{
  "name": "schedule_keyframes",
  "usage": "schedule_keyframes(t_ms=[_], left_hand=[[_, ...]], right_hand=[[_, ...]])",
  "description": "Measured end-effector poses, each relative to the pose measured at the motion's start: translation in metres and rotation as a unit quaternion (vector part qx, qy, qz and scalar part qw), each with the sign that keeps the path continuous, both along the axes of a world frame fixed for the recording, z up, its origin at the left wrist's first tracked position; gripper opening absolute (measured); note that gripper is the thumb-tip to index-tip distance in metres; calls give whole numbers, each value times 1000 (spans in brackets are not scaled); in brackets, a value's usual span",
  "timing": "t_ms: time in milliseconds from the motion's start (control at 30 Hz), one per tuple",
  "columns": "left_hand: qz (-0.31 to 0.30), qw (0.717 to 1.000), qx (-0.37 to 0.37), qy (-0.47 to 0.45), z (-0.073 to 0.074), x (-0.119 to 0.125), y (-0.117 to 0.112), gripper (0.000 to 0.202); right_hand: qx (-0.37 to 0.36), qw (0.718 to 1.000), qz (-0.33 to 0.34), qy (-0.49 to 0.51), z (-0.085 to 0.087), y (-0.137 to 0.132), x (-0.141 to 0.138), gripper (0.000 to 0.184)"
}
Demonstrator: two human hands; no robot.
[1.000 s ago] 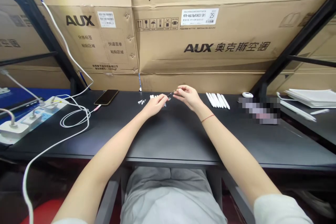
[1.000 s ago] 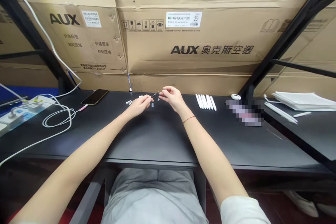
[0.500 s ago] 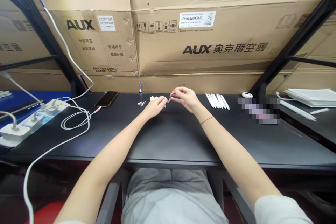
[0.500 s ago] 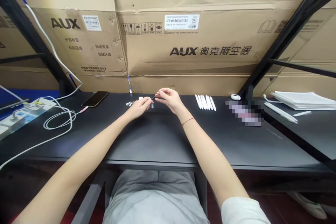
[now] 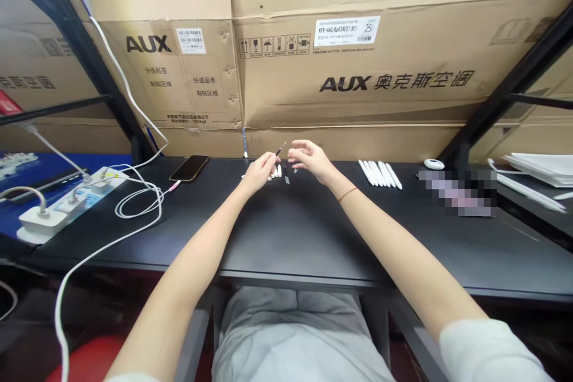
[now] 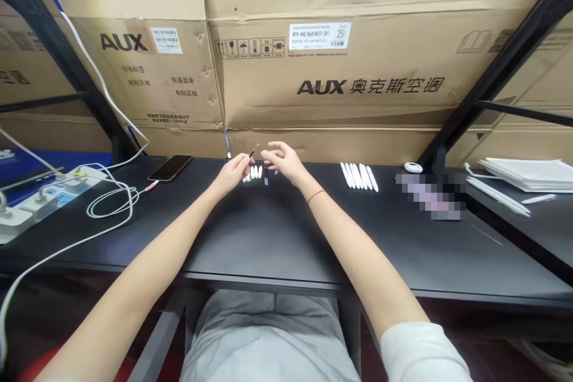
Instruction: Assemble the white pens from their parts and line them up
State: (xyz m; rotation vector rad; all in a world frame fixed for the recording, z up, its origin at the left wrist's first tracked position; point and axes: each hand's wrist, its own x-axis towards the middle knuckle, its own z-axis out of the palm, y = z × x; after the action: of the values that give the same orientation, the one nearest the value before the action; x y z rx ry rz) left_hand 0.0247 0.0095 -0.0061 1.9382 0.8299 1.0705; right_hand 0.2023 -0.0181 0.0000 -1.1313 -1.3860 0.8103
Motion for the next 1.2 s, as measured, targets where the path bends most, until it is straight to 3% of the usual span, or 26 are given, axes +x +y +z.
schedule_keyframes(t_ms=[100, 233, 333, 500, 800, 967, 1100, 1200], left_hand=[[34, 998, -24, -37, 0, -8, 10, 24], [58, 997, -31, -49, -1, -16, 20, 25], [67, 996, -26, -53, -3, -19, 25, 26], [60, 997, -14, -51, -6, -21, 28, 25], [65, 998, -14, -21, -4, -20, 21, 25], [39, 999, 26, 17, -4, -18, 16, 27], [17, 996, 39, 74, -4, -15, 7, 29], [6, 993, 46, 113, -2, -11, -1, 28]], right_hand=[[33, 975, -29, -218, -6, 11, -5, 27], [56, 896, 6, -441, -19, 19, -20, 28], [63, 858, 3, -509, -27, 20, -29, 27], [61, 831, -11, -553, -31, 10, -34, 30], [62, 810, -30, -582, -37, -50, -42, 17], [47, 830, -14, -556, -37, -94, -34, 27], [35, 842, -3, -539, -29, -110, -20, 43], [58, 892, 0, -449, -15, -100, -5, 27]])
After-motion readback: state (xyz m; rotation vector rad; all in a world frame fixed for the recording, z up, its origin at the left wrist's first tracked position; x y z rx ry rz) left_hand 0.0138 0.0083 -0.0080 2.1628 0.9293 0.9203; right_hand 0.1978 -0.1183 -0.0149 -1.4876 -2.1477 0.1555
